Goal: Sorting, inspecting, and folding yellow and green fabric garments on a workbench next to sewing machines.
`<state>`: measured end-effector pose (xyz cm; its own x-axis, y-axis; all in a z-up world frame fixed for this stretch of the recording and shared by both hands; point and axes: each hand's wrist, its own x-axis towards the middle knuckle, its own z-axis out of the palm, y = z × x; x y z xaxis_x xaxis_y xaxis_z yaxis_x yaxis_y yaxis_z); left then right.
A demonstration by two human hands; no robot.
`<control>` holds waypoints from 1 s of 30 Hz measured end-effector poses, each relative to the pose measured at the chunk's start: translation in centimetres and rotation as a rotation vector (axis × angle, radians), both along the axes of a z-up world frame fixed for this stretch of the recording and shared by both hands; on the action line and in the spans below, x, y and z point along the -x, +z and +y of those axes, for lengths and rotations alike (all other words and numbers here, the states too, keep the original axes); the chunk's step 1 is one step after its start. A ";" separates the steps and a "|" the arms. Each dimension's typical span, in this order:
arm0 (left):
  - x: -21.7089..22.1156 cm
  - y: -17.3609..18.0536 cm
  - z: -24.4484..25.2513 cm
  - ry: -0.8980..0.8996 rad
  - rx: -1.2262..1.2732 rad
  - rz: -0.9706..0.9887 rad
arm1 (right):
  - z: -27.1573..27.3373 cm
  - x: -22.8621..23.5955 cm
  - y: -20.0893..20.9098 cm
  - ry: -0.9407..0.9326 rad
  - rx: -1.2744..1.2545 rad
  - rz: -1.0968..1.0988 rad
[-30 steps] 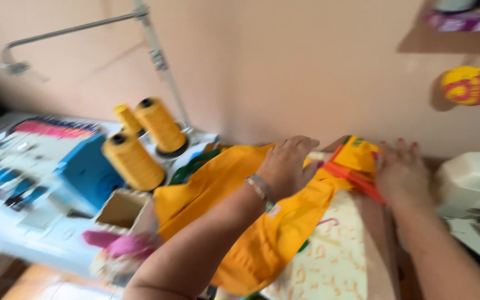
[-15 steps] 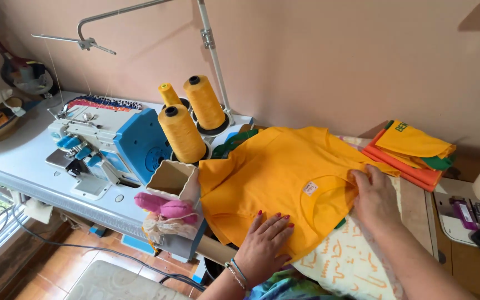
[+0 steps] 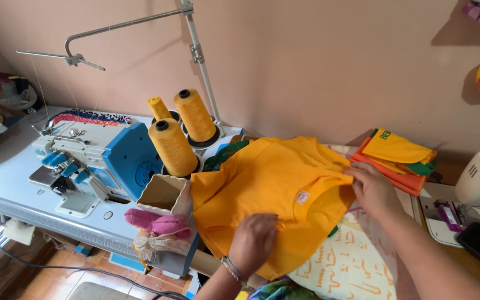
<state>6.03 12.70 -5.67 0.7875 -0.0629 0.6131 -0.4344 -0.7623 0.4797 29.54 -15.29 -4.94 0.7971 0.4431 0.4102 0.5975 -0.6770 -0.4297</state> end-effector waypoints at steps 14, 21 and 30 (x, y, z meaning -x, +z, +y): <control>-10.7 17.9 -2.2 0.247 -0.275 0.039 | 5.5 8.3 18.2 0.379 -0.409 -0.353; -8.5 29.8 -2.1 -0.432 0.512 -0.038 | -2.9 5.9 12.9 -0.052 -0.351 -0.096; 0.1 37.4 -1.7 -0.335 0.955 -0.176 | -12.7 6.5 11.9 -0.220 -0.599 0.519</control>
<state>5.95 11.01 31.75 0.7135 0.3114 0.6276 -0.6773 0.0772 0.7317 23.00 -27.95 6.98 0.9935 0.0778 0.0833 0.1042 -0.3234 -0.9405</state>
